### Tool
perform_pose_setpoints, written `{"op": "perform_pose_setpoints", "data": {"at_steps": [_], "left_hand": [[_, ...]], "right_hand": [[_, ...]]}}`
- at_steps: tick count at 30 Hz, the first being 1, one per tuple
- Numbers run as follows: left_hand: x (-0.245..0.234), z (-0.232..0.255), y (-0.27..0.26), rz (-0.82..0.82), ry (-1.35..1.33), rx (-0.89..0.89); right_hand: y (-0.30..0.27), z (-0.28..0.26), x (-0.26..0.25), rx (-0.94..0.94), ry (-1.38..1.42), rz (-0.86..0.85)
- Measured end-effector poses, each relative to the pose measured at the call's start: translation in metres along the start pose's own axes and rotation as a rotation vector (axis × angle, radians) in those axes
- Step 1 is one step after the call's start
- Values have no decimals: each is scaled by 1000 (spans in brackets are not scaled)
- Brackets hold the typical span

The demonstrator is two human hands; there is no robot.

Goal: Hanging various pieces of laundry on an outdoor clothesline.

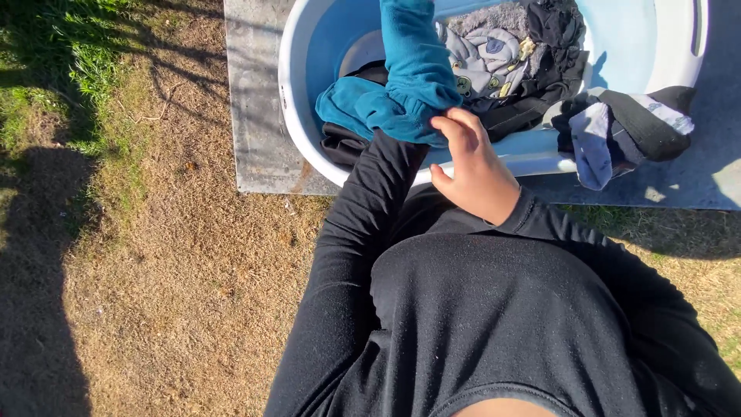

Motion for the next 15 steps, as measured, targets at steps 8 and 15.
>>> {"op": "perform_pose_setpoints", "data": {"at_steps": [8,15], "left_hand": [[11,-15,10,-33,-36,-92],[38,18,-98,3,-453,584]], "right_hand": [[-28,136,-1,206,-127,109],[-66,252,-50,228,-304,253]]}}
Point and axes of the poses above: each hand's wrist, its own y-axis towards the middle knuckle, its own x-axis out of the palm, z = x × y, the point moved 9 cm from there along y, towards the middle knuckle, and after that the axes turned 11 degrees about -x, right-handed, at the moved point
